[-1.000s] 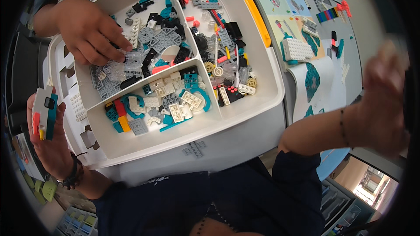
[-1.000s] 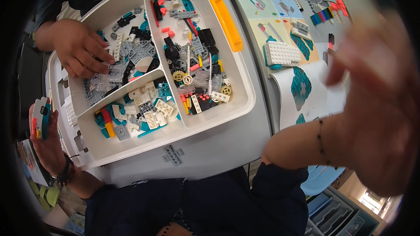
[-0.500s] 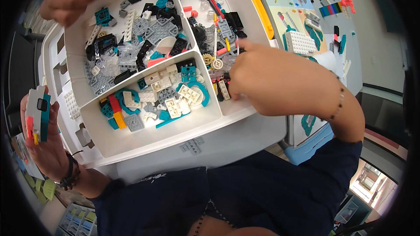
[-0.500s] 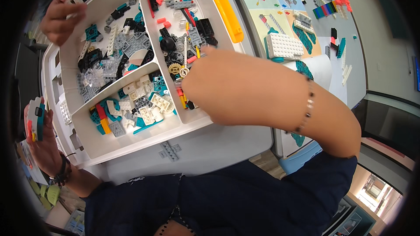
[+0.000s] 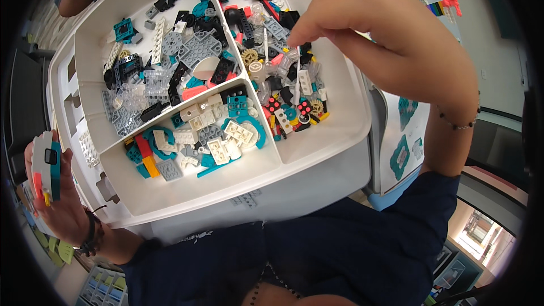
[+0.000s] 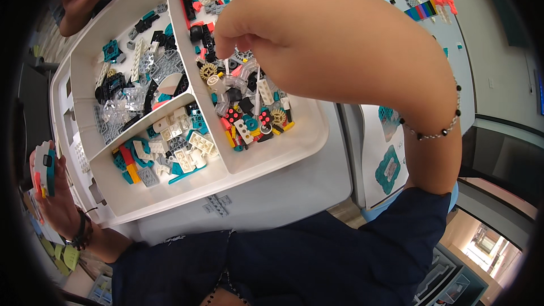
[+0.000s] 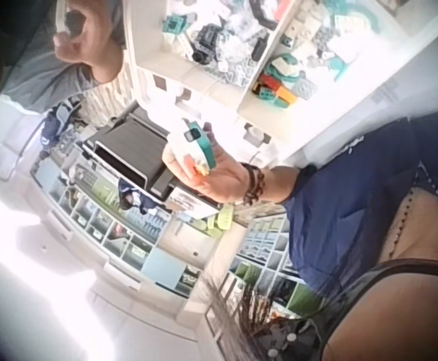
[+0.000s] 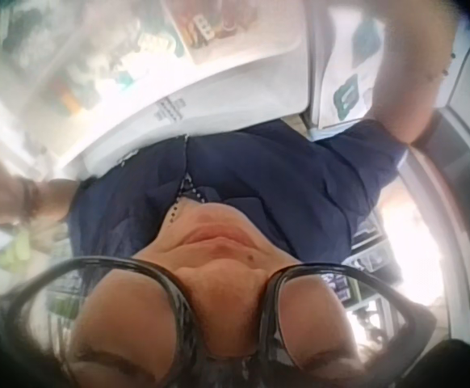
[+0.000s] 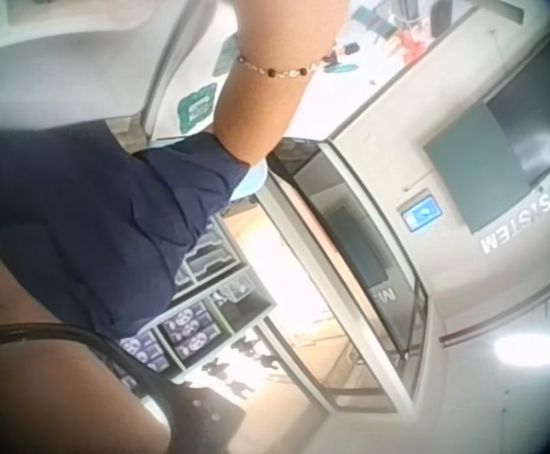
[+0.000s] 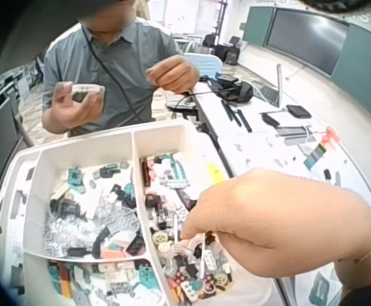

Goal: The person assembles small plastic building blocks by selecting pieces from a compartmentalized tray and connecting them by hand. They build small structures and place them on the table while another person works nearby.

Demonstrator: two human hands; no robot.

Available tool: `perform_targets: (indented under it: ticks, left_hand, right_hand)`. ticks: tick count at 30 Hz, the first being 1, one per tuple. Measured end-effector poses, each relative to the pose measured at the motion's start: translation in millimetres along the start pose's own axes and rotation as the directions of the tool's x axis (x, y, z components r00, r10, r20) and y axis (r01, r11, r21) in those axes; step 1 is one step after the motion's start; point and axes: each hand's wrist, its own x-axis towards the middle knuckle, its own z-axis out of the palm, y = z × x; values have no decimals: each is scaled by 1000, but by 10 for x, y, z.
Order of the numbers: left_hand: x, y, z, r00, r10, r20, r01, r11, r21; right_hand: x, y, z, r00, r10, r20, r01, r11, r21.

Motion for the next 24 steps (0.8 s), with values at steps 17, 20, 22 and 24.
perform_targets:
  ticks: [17,20,22,24]
  left_hand:
    - [-29,29,70,1000,13,3,-13,1000,16]
    - [-27,29,67,999,15,31,-15,1000,0]
    - [-25,24,70,999,16,38,-16,1000,-15]
    - [-14,29,82,999,20,40,-19,999,-30]
  right_hand:
    - [-214,-157,47,978,205,-51,-210,962,-173]
    - [-225,-113,23,979,174,-108,-193,959,-207]
    - [-209,-86,78,982,164,-93,-180,963,-201]
    - [-114,-58,208,984,162,-75,-174,964,-201]
